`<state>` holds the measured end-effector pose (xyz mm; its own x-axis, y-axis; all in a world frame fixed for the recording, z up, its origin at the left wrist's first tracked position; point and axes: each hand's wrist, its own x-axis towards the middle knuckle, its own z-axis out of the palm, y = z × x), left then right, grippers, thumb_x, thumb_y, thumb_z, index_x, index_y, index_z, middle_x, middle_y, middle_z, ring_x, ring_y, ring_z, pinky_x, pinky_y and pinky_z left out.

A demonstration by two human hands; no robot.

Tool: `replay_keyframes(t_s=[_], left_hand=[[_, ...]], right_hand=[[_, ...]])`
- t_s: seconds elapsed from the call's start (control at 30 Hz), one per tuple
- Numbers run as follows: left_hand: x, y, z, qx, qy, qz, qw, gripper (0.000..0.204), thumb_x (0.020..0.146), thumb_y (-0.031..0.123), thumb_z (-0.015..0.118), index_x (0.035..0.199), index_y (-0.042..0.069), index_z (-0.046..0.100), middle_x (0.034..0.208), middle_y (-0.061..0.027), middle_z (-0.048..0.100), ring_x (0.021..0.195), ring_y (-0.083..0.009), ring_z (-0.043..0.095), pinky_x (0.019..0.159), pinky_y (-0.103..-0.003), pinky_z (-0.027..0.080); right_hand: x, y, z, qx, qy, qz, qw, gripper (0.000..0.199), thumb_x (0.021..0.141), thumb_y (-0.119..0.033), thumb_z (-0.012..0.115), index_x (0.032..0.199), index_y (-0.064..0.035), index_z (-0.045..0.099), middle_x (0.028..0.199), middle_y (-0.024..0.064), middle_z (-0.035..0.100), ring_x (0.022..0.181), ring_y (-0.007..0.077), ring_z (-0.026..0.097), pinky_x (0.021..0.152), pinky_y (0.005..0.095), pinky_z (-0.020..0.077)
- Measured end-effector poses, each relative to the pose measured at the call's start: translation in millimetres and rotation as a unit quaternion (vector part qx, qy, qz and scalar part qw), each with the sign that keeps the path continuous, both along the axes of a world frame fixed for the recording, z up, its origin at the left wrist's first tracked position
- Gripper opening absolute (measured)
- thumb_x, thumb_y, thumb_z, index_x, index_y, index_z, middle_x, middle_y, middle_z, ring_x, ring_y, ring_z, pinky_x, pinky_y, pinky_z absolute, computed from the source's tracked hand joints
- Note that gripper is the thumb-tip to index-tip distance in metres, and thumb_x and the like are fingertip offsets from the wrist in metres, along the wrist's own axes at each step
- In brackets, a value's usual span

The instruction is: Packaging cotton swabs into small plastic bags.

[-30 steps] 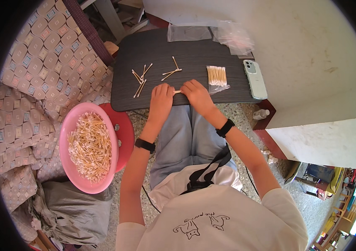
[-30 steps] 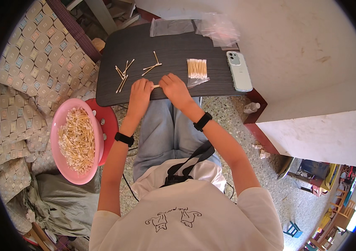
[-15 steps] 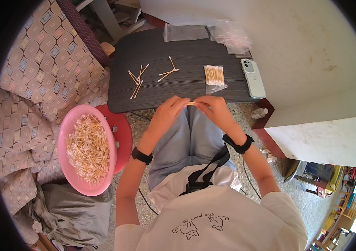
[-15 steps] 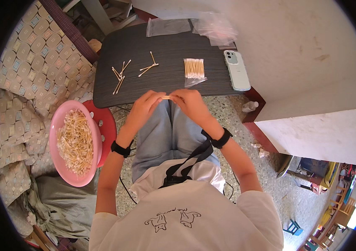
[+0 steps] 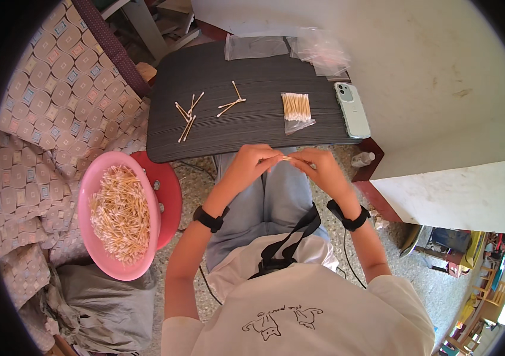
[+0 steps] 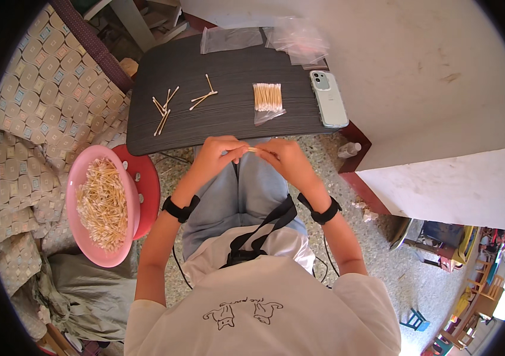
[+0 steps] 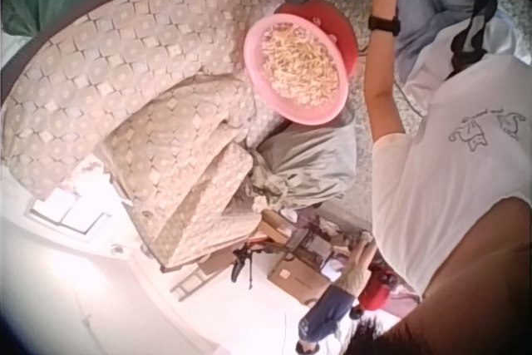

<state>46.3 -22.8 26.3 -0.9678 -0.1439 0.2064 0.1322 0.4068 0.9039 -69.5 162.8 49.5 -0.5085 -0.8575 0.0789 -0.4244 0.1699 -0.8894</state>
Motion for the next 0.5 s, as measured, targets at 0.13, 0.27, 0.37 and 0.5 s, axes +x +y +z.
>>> replay_keyframes(t_s=[0.13, 0.27, 0.37, 0.5], left_hand=[[-13, 5, 7, 0.021, -0.03, -0.01, 0.999, 0.014, 0.088, 0.011, 0.067, 0.094, -0.001, 0.072, 0.07, -0.0101, 0.064, 0.056, -0.0123, 0.059, 0.054, -0.027, 0.047], [-31, 12, -9, 0.019, 0.027, 0.033, 0.999, 0.018, 0.087, 0.013, 0.069, 0.099, 0.0, 0.07, 0.081, -0.0102, 0.065, 0.068, -0.0159, 0.062, 0.062, -0.03, 0.049], [-46, 17, -14, -0.068, 0.118, 0.13, 0.982, 0.019, 0.084, 0.013, 0.071, 0.099, 0.001, 0.069, 0.089, -0.0092, 0.063, 0.083, -0.0213, 0.062, 0.073, -0.033, 0.05], [-56, 22, -21, -0.166, 0.109, 0.194, 0.961, 0.017, 0.08, 0.011, 0.073, 0.092, 0.001, 0.066, 0.089, -0.0073, 0.06, 0.093, -0.0271, 0.058, 0.08, -0.036, 0.047]], right_hand=[[-2, 7, -12, -0.056, 0.25, -0.012, 0.967, 0.014, 0.084, -0.008, 0.067, 0.092, 0.0029, 0.067, 0.081, 0.0172, 0.066, 0.069, 0.0336, 0.063, 0.062, 0.0391, 0.0508], [-7, 10, -25, -0.084, 0.269, -0.087, 0.955, 0.013, 0.084, -0.007, 0.066, 0.093, 0.0022, 0.067, 0.082, 0.0189, 0.066, 0.071, 0.0355, 0.063, 0.063, 0.0412, 0.0498], [-14, 15, -33, -0.043, 0.228, -0.157, 0.96, 0.011, 0.086, -0.007, 0.065, 0.092, 0.0027, 0.067, 0.076, 0.019, 0.064, 0.068, 0.0362, 0.063, 0.06, 0.039, 0.0489], [-15, 14, -35, -0.013, 0.173, -0.194, 0.965, 0.012, 0.088, -0.008, 0.063, 0.091, 0.0032, 0.067, 0.07, 0.0184, 0.063, 0.063, 0.0349, 0.063, 0.056, 0.0366, 0.0477]])
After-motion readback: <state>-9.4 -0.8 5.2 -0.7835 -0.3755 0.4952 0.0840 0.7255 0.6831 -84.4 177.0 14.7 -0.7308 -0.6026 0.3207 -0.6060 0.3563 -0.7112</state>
